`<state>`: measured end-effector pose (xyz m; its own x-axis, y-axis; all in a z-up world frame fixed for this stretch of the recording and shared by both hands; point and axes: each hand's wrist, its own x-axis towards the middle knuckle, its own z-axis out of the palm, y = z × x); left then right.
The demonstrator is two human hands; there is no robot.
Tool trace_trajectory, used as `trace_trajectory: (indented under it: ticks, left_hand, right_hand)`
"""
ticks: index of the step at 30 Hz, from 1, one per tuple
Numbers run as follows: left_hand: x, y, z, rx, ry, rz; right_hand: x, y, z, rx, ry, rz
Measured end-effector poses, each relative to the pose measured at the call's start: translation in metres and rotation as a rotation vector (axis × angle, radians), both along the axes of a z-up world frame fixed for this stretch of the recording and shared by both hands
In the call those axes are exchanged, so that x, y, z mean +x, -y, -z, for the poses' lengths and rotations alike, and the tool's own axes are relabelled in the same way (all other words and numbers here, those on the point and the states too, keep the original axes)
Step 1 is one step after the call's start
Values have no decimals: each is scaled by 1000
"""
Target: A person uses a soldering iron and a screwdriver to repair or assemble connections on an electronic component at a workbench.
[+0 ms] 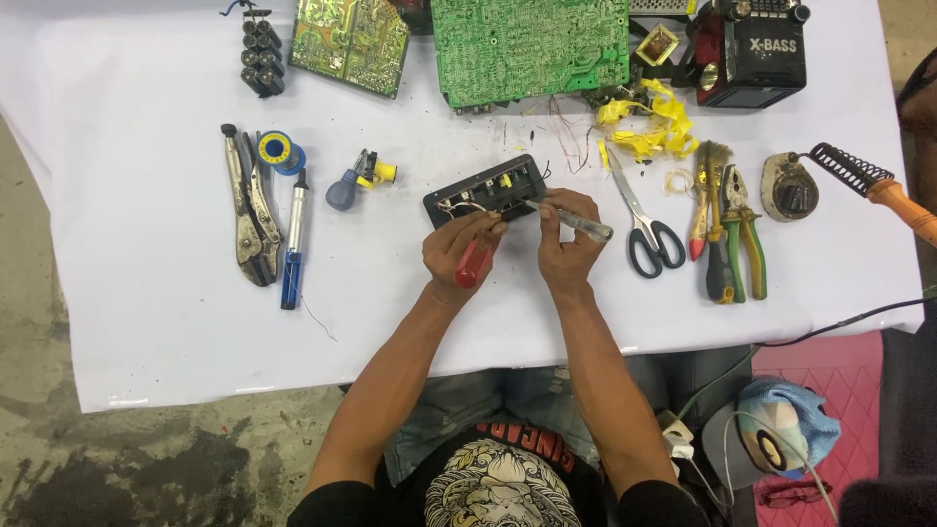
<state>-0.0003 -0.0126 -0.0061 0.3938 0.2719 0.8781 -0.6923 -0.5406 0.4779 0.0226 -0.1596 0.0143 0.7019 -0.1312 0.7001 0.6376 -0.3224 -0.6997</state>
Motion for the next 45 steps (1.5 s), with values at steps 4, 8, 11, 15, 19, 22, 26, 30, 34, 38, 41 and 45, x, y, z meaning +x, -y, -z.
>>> trace_trajectory:
  ticks: [4,8,11,15,19,22,26,30,34,38,41,45]
  left_hand:
    - [-2,3,-13,-10,7,52]
    - [-2,3,-12,-9,-14,62]
    - [-2,4,-13,9,-22,58]
    - [-1,2,-10,21,-25,26]
    - [-2,0,-8,28,-16,-7]
    - [-3,-3,-7,46,-1,-31]
    - [-2,-11,-10,-23,8,-13]
    - [0,-15,-21,-80,-14,-2]
    - [-2,-20,-27,-78,-6,-22]
    - [-2,-21,-22,-111,-18,-24]
    - [0,-18,-14,-88,-7,-55]
    - [1,-19,-8,-57,6,-99]
  right_hand:
    - [1,1,-6,-2,13,36]
    - [0,1,-9,-17,-19,37]
    - [-2,1,-9,-22,-28,35]
    - [-3,10,13,4,-83,54]
    - [-1,8,6,24,-90,65]
    - [0,5,3,-12,-133,23]
    - [3,3,-2,-56,-142,-6]
    - [7,4,-6,-106,-90,0]
    - [6,0,2,-52,-94,-71]
    - [3,-1,0,-87,-80,-43]
    - [3,0,2,-92,-81,-57]
    - [3,-3,-2,-117,-69,-35]
